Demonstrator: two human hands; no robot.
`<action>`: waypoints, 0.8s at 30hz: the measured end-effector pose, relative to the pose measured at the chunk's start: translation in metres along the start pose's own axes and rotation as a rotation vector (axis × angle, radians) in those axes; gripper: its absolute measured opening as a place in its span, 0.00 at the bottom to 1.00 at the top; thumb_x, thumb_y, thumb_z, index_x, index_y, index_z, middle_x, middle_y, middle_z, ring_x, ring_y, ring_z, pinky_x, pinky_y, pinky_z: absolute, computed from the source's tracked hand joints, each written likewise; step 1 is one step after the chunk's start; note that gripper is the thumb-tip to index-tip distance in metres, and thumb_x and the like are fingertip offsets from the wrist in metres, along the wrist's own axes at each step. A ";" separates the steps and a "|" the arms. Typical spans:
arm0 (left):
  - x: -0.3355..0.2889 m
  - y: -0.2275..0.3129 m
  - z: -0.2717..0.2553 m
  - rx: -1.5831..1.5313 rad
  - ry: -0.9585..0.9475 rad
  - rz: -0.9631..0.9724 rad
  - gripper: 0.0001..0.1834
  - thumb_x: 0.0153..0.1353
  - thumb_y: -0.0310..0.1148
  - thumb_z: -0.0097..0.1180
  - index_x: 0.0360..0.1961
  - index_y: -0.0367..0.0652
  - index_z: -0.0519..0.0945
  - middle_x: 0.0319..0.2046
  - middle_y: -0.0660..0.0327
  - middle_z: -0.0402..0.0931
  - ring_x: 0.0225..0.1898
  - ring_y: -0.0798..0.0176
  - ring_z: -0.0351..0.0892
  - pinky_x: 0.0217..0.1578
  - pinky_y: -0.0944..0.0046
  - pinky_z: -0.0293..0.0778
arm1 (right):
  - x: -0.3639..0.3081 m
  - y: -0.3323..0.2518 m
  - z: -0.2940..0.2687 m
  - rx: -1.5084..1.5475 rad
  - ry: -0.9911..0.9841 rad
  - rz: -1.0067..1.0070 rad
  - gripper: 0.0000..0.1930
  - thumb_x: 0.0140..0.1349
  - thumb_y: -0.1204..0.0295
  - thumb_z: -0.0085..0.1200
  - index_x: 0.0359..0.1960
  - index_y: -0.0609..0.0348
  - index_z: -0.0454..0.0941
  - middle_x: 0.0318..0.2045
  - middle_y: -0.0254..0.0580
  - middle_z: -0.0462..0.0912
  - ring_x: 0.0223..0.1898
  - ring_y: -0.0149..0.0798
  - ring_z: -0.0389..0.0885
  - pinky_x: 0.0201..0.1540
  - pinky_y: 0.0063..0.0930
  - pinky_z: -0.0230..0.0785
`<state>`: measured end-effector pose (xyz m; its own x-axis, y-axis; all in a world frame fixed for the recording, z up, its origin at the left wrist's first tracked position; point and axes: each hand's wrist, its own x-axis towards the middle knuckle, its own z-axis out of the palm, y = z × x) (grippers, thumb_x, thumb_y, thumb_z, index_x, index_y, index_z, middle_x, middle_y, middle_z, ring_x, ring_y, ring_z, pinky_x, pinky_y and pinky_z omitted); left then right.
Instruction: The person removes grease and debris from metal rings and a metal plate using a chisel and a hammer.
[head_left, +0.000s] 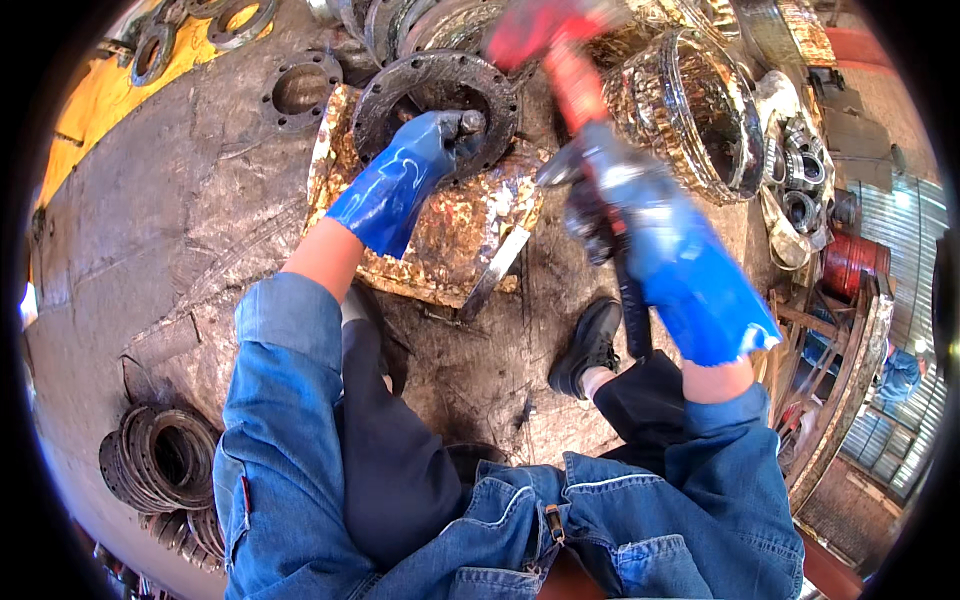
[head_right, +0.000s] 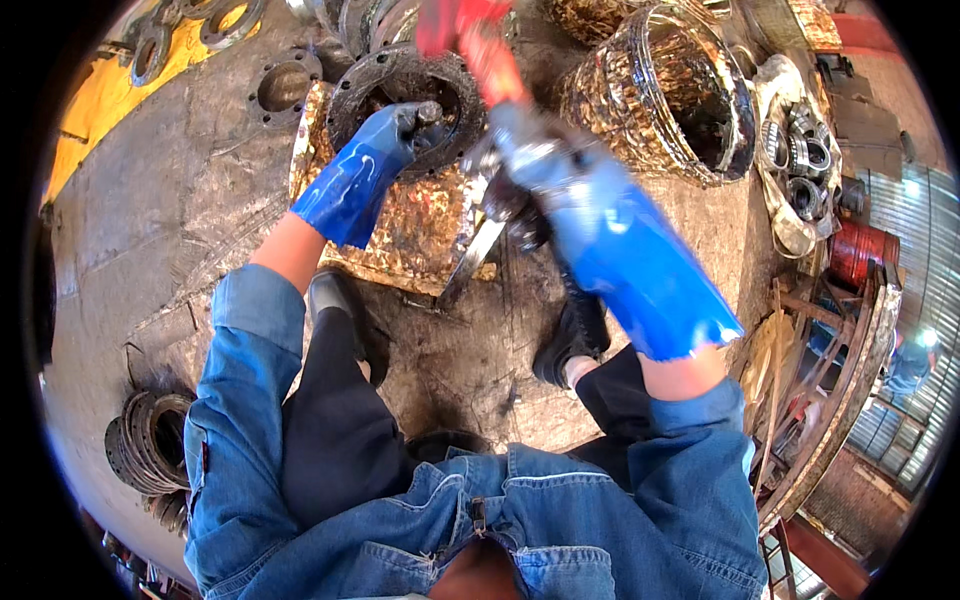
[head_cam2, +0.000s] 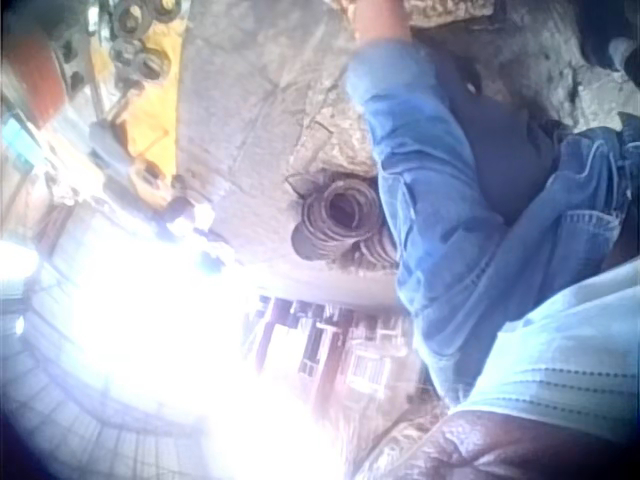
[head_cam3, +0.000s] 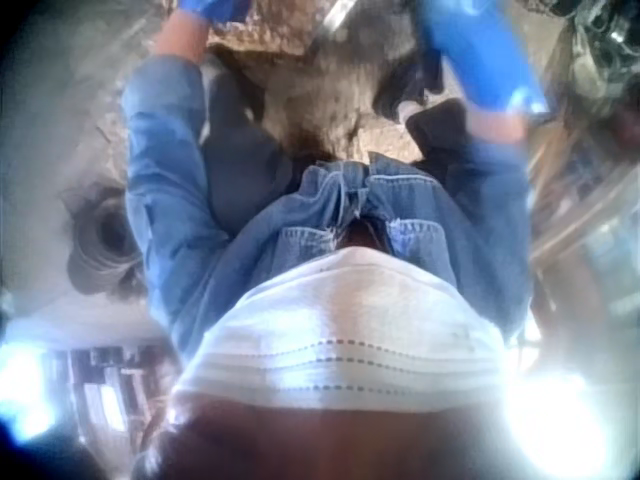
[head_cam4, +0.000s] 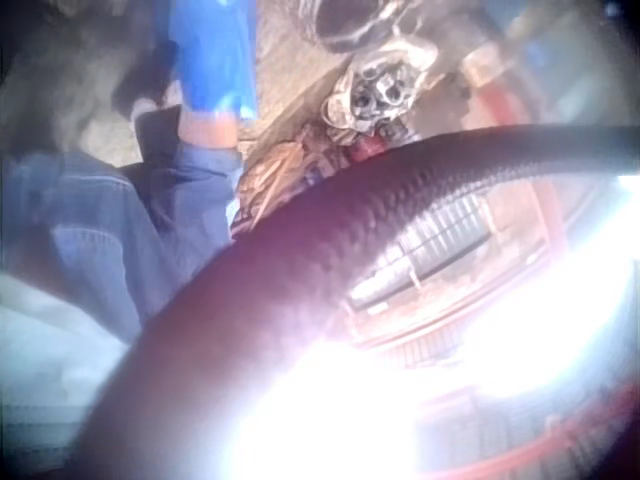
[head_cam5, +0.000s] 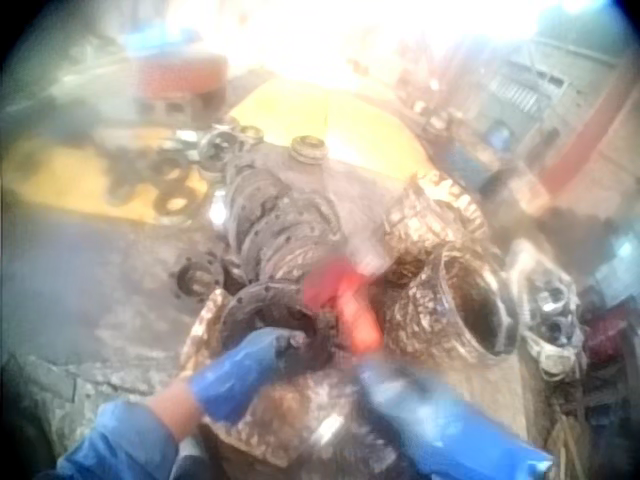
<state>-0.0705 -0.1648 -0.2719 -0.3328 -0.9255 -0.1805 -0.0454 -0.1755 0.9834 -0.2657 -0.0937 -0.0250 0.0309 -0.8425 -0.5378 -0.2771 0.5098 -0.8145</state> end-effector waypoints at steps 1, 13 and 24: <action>-0.002 0.002 0.003 0.192 0.004 0.102 0.06 0.60 0.22 0.54 0.38 0.37 0.79 0.35 0.66 0.81 0.37 0.71 0.76 0.37 0.73 0.72 | 0.000 -0.002 -0.008 0.023 0.040 -0.037 0.22 0.65 0.50 0.50 0.41 0.58 0.79 0.22 0.30 0.75 0.20 0.25 0.68 0.22 0.21 0.61; 0.014 -0.011 -0.010 0.542 0.014 0.325 0.13 0.58 0.28 0.56 0.45 0.45 0.81 0.39 0.63 0.83 0.38 0.68 0.79 0.41 0.67 0.73 | 0.022 0.050 0.016 0.003 -0.194 0.344 0.20 0.64 0.52 0.52 0.41 0.58 0.77 0.23 0.33 0.77 0.19 0.23 0.70 0.19 0.18 0.61; 0.010 -0.035 -0.005 0.057 0.006 0.048 0.09 0.65 0.34 0.55 0.37 0.40 0.82 0.31 0.66 0.79 0.31 0.73 0.74 0.35 0.72 0.71 | -0.002 -0.005 -0.010 0.100 0.069 -0.109 0.22 0.63 0.50 0.52 0.40 0.58 0.77 0.21 0.33 0.75 0.18 0.25 0.69 0.19 0.21 0.61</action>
<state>-0.0680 -0.1699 -0.3079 -0.3300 -0.9346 -0.1328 -0.0826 -0.1115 0.9903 -0.2736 -0.0961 -0.0178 -0.0117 -0.9020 -0.4315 -0.1788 0.4265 -0.8867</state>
